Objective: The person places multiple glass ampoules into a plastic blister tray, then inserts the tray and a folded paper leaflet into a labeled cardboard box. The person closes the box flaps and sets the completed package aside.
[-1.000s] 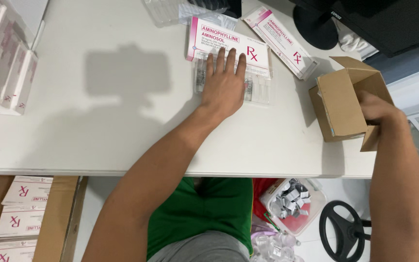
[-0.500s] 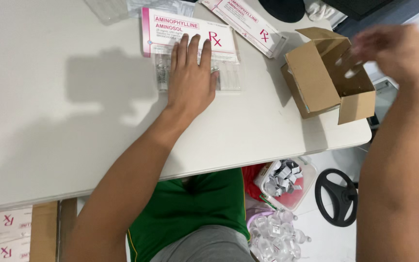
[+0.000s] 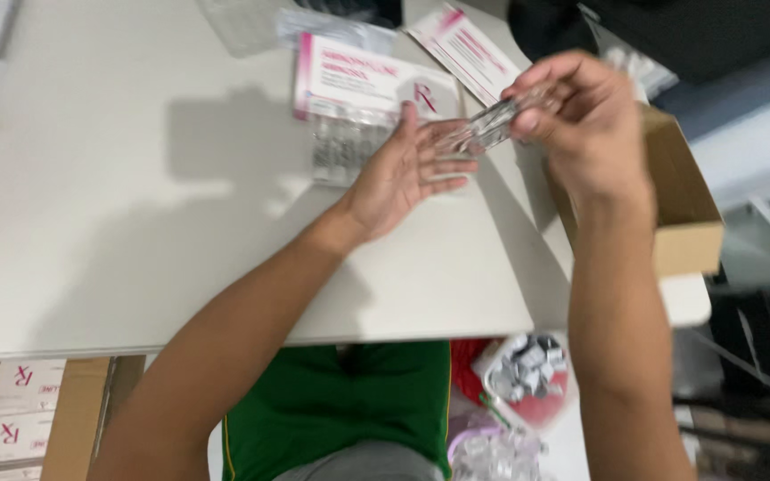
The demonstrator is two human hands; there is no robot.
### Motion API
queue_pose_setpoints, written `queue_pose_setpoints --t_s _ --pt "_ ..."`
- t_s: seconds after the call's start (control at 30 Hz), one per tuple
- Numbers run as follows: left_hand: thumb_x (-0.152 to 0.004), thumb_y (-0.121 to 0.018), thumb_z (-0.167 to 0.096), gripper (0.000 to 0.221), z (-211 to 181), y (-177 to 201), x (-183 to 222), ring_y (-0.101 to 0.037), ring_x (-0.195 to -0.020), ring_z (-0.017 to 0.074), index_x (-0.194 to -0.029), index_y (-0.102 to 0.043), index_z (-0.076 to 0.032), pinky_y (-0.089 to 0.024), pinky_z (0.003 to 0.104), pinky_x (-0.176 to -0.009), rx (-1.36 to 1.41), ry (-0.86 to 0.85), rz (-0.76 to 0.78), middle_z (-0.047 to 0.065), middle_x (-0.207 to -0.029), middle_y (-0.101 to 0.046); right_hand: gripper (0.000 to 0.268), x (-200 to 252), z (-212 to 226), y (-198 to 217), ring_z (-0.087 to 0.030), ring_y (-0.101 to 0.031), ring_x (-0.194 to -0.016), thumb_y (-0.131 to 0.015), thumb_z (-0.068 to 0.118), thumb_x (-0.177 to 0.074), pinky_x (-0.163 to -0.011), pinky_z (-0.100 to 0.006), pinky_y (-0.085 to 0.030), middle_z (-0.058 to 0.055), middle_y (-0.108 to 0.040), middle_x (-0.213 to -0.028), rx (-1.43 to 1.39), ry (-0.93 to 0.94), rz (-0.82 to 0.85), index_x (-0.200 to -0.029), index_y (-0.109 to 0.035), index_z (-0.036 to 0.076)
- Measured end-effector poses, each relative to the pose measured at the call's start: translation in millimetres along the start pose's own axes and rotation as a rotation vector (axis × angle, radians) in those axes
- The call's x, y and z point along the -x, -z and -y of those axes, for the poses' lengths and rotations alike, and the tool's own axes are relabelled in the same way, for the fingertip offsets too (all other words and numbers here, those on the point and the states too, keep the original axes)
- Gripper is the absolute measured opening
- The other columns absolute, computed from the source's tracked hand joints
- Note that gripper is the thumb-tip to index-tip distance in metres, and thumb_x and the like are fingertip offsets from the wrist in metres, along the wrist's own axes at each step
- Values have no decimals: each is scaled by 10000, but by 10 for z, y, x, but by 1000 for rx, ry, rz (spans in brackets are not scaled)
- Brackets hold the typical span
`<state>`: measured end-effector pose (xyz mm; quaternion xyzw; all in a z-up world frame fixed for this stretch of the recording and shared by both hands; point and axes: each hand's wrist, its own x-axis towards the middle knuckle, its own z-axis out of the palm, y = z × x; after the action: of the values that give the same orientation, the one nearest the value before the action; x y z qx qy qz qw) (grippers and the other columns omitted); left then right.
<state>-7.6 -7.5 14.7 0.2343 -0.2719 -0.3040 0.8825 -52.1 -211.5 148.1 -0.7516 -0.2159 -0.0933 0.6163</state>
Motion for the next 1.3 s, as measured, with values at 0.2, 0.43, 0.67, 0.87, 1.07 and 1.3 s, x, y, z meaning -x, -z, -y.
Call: queue_pose_setpoints --t_s 0.2,0.43,0.67,0.87,1.07,1.3 --pt "-1097 -601 -434 573 -51 199 -24 -600 -1070 182 -1405 -515 41 -522 362 -970 -114 -173 -114 98 -1250 -627 317 -176 -651 -297 -175 -706 -1123 -784 -144 -916 -983 -281 -607 -146 -719 -1183 -170 112 -6 -1146 -612 -10" --pt "-986 -723 -190 314 -102 247 -39 -632 -833 94 -1224 -682 11 -568 246 -825 -383 -257 -219 40 -1004 -714 317 134 -879 -499 -223 -658 -1223 -794 -108 -917 -1025 -328 -625 -173 -629 -1257 191 329 -29 -1122 -572 -13" --pt "-941 -772 -165 304 -218 237 -3 -645 -758 90 -1179 -730 19 -576 238 -733 -589 -231 -244 49 -926 -755 356 293 -769 -481 -282 -690 -1138 -896 4 -840 -971 -354 -585 -165 -679 -1234 709 543 -17 -1099 -651 -6" --pt "-934 -769 -150 292 -269 122 52 -684 -838 70 -1172 -734 16 -604 242 -751 -664 -223 -208 33 -1001 -769 388 273 -642 -526 -402 -636 -1251 -902 66 -796 -1097 -438 -511 -222 -642 -1367 857 663 3 -1075 -635 27" --pt "-982 -737 -153 237 -248 102 83 -635 -739 82 -1151 -748 12 -560 250 -684 -772 -210 -163 45 -903 -737 566 271 -707 -448 -361 -666 -1322 -937 114 -862 -1134 -417 -538 -206 -658 -1343 691 592 30 -1278 -575 -14" --pt "-949 -728 -176 235 -299 -48 -39 -649 -696 79 -1129 -735 -26 -599 251 -680 -813 -75 -254 19 -903 -750 659 242 -772 -288 -323 -661 -1260 -946 100 -778 -1141 -453 -525 -216 -666 -1277 610 605 -7 -1296 -562 -35"
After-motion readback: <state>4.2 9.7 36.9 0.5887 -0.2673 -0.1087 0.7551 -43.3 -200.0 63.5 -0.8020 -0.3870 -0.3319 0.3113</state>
